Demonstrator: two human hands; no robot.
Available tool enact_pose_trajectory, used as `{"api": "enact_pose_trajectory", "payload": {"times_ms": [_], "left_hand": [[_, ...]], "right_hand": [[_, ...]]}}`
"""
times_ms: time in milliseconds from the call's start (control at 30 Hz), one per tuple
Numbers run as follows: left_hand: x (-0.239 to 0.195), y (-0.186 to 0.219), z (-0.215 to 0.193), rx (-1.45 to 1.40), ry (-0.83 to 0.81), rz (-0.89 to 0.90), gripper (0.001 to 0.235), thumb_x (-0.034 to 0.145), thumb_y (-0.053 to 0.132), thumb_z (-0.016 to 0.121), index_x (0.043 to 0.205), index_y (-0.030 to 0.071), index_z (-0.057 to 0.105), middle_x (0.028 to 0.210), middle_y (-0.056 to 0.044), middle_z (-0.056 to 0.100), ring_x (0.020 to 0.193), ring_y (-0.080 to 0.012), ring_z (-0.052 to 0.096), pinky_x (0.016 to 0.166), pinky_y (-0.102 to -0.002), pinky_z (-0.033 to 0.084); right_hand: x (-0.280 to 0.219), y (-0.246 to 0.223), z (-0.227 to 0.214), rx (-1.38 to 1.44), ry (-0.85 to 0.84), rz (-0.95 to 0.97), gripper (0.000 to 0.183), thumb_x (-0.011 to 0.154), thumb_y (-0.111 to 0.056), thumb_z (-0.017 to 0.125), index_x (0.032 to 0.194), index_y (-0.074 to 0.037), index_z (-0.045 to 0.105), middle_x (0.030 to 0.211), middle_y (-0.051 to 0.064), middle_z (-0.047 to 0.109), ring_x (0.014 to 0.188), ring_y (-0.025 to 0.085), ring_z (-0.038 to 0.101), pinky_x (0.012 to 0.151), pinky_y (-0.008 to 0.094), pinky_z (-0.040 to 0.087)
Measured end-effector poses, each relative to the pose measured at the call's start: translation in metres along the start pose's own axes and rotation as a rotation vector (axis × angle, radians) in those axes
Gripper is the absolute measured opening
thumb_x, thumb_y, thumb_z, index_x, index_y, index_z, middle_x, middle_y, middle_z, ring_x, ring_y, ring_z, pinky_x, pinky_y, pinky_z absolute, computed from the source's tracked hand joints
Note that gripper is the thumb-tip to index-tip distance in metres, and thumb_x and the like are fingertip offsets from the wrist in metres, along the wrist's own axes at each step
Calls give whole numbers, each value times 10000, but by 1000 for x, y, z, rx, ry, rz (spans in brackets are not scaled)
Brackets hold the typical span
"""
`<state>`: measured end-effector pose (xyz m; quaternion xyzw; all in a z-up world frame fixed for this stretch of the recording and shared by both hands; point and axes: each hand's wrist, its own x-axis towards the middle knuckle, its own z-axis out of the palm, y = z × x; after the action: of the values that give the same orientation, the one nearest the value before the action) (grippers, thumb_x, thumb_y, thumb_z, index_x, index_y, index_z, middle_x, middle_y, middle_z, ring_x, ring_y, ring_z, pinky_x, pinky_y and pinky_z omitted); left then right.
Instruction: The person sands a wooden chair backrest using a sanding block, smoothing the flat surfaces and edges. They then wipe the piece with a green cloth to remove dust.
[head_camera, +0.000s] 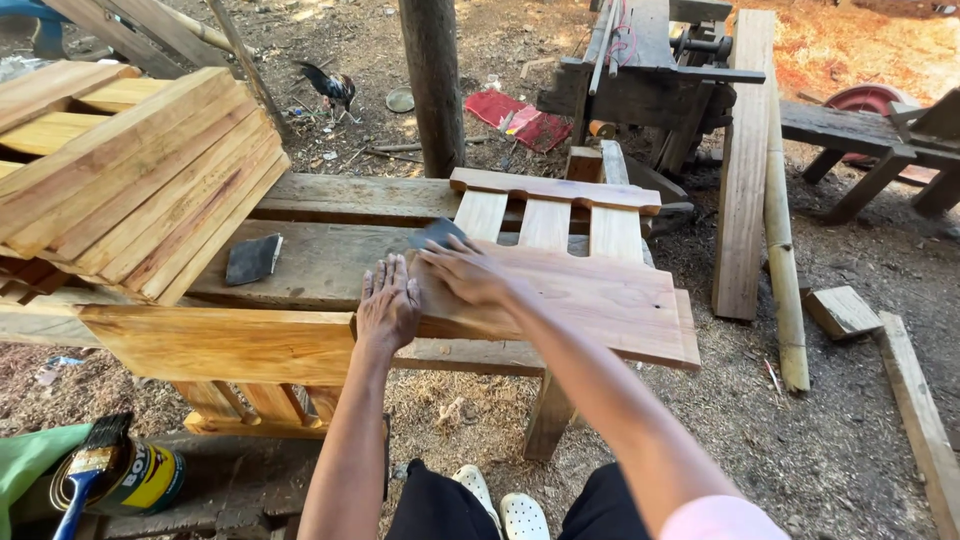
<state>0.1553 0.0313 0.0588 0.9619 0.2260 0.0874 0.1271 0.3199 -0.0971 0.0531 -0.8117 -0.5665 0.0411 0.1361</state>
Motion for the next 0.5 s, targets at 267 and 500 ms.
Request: {"api": "enact_pose_trajectory", "payload": {"times_ms": [267,500], "left_hand": [[-3,-2,-8,29,-50,-20,644,1059,379,143,1613,51,153,1705,-135,101,1579,-267,89,1282,-389,34],[6,-5,4,9,-68,-22,649,1054,375,124,1608,38,142,1702,-151,88,1574,-279,85,1275,-387,36]], "right_hand": [[-102,6,-66,-14,-62,52,572,1053,-481,258,1603,-325,267,1683,-8,220,1557,313,116,1280,550,3],[-297,89,-94,-58,36,459,562,1011,-465,299,1552,-333,378,1685,-89,240,1585,226,106,1287,520,104]]}}
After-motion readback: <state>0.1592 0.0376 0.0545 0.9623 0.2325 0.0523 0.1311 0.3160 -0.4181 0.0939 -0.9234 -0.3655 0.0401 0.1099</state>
